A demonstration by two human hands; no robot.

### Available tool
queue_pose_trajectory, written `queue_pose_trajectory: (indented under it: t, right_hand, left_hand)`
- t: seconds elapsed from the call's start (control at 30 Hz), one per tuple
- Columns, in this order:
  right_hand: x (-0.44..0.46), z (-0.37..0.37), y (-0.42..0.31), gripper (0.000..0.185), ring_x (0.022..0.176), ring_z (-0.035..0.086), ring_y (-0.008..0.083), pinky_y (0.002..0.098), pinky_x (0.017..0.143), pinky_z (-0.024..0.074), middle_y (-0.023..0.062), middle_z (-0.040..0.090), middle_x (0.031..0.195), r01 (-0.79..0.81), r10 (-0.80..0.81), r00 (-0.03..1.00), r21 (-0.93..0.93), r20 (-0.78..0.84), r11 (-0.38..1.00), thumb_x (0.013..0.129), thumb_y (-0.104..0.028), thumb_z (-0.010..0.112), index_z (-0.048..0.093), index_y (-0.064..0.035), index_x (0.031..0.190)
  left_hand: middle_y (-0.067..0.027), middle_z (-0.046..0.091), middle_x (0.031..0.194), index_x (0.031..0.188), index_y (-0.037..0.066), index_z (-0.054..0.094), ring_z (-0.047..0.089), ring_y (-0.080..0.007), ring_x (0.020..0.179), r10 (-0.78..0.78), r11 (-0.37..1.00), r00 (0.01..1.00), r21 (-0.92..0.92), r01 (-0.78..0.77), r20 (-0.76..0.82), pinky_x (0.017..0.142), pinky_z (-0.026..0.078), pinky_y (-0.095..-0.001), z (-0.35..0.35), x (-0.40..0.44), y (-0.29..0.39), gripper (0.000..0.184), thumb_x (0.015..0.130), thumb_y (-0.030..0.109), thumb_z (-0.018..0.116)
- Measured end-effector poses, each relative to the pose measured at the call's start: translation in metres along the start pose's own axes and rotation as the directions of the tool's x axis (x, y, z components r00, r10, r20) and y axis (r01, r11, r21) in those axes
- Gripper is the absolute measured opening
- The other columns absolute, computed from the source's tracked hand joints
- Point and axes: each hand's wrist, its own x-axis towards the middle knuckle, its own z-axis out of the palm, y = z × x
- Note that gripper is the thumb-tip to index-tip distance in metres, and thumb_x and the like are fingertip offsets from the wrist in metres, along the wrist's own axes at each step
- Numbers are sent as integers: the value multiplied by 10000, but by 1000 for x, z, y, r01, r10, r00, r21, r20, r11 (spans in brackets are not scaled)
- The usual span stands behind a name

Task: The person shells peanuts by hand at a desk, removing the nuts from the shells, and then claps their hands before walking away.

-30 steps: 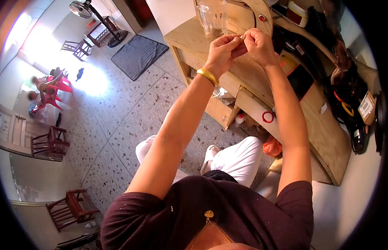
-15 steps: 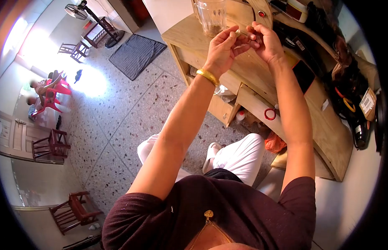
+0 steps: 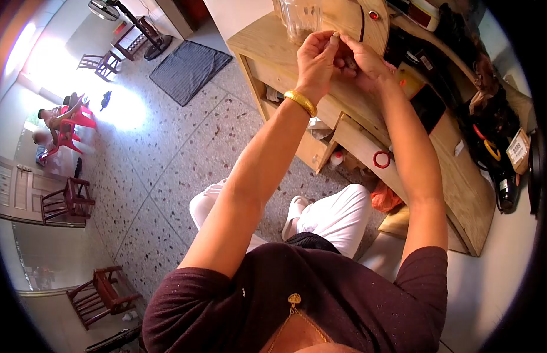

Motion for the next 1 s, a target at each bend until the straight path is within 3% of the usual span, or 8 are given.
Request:
queue_pose_trajectory:
  t: [0.1,0.37,0.47,0.6,0.7,0.8,0.9,1.0]
  right_hand:
    - [0,-2,1,272,555,411,45,169,408,278,-45,485,667,-14,14,1000,5,-1,1000,909,-366,435,536,-130,820]
    - [-4,-7,-9,244,506,386,15,147,388,253,-58,495,677,48,-65,993,-170,-95,984,873,-353,517,555,-125,795]
    - [4,-16,-5,231,497,380,6,146,379,245,-57,509,671,63,-87,991,-227,-100,972,870,-329,528,557,-117,783]
    - [-2,-8,-6,186,490,371,-4,148,379,240,-56,524,658,129,-165,979,-262,-119,956,862,-297,543,556,-121,803]
    - [-1,-7,-4,233,495,451,30,181,376,290,-21,561,664,206,-258,954,-293,-151,934,844,-309,564,577,-76,847]
    - [0,-2,-3,157,478,357,-5,149,388,245,-63,503,636,249,-316,930,-310,-189,918,852,-296,554,538,-139,857]
    - [1,-7,-4,166,468,350,-2,149,390,246,-67,471,610,275,-341,930,-361,-134,891,856,-301,551,531,-136,853]
    - [5,-12,-5,168,452,341,2,148,384,239,-70,441,592,185,-237,955,-265,-181,946,861,-305,545,527,-138,853]
  left_hand:
    - [-71,604,838,964,6,524,595,-143,728,10,1000,1000,30,-10,18,590,505,-257,-1,2,-3,173,858,133,575]
    - [-73,607,830,918,-13,555,597,-145,745,-3,1000,1000,30,4,-26,709,501,-257,-1,1,-1,182,849,152,591]
    - [-68,608,824,897,-11,568,594,-143,742,-52,998,998,25,50,46,696,497,-253,-6,4,-4,183,862,169,574]
    - [-67,610,811,875,-7,572,590,-133,728,-69,995,998,78,69,5,675,490,-245,-2,2,-4,191,874,184,557]
    - [-67,611,814,867,3,573,590,-130,727,-92,991,996,96,91,5,676,490,-245,-2,4,-5,190,874,192,556]
    - [-66,611,821,867,10,572,590,-132,731,-114,990,993,87,114,3,694,494,-252,-3,4,-4,186,874,195,558]
    - [-62,606,814,875,10,566,590,-135,740,-92,994,995,68,89,45,715,497,-259,-5,4,-5,180,875,189,555]
    - [-64,601,805,887,5,562,590,-142,749,-54,997,996,53,50,67,730,500,-268,-5,4,-6,170,877,175,549]
